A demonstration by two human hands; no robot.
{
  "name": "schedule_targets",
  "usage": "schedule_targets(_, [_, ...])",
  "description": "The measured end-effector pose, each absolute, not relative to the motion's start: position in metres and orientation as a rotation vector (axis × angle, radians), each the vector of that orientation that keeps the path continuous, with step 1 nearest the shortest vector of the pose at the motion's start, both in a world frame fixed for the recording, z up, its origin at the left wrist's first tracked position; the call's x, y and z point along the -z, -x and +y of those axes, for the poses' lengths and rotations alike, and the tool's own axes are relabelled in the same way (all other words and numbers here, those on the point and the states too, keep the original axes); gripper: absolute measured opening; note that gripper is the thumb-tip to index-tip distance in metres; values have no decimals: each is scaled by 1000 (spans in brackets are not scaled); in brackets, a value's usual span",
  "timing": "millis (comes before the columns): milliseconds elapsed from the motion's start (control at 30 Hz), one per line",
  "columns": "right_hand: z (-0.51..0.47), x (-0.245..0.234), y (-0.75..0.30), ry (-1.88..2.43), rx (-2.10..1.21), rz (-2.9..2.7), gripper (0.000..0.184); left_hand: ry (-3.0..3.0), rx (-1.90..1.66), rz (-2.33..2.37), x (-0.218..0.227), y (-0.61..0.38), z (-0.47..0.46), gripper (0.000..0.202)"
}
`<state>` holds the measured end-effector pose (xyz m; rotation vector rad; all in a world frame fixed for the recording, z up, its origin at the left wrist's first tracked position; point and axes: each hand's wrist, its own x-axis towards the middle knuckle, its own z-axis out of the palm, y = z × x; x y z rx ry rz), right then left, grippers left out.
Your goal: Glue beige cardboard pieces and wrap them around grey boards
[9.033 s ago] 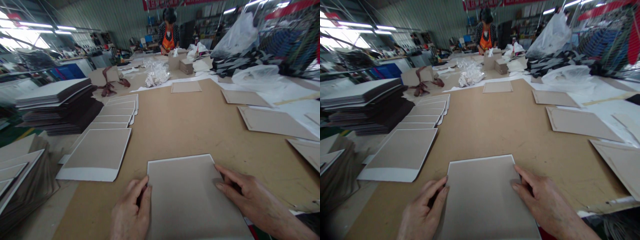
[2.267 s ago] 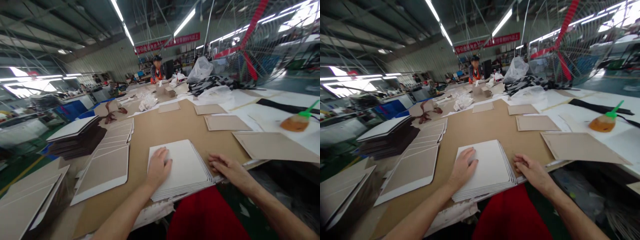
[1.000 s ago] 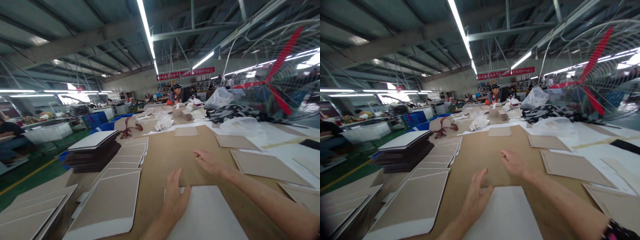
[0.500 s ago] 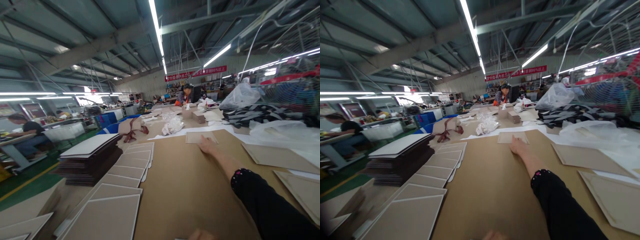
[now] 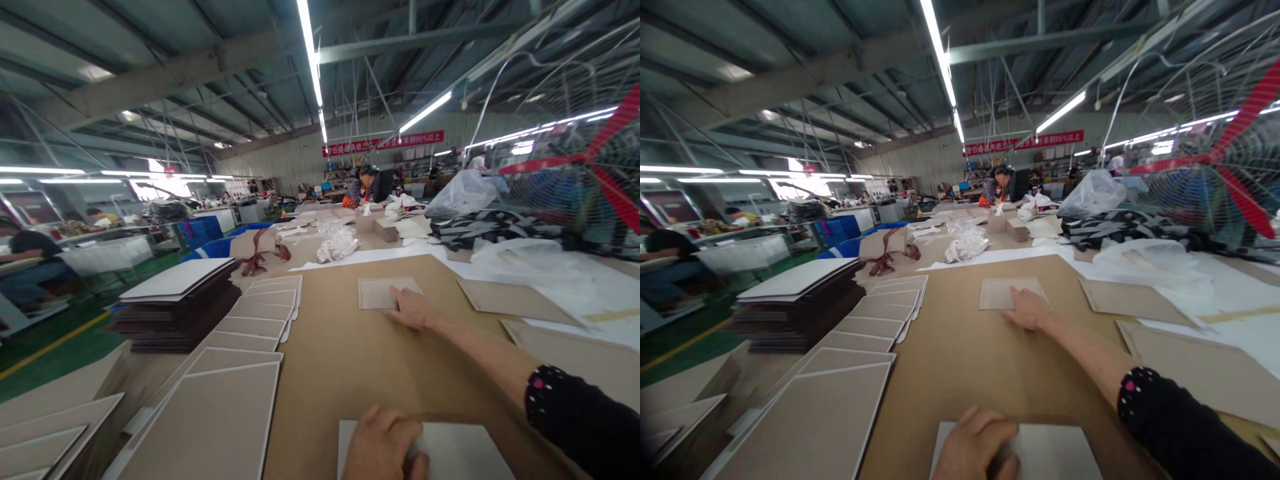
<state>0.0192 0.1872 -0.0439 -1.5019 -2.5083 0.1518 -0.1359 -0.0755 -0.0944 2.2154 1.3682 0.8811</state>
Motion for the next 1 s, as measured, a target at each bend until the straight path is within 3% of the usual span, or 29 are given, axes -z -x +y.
schedule_targets(167, [99, 44, -45, 1335, -229, -2590, 77, -2074, -1017, 1446, 55, 127, -95, 30])
schedule_targets(367, [67, 29, -78, 1334, -323, -2412, 62, -1535, -1286, 1814, 57, 142, -80, 37])
schedule_targets(567, [112, 32, -116, 1729, -352, -1965, 44, -1562, -1169, 1850, 55, 158, -59, 44])
schedule_targets(800, [108, 81, -114, 1659, -445, -1995, 40, -1767, -993, 1843, 42, 158, -50, 31])
schedule_targets(1000, [107, 87, -114, 1546, -588, -1901, 38, -1867, -947, 1835, 44, 158, -53, 29])
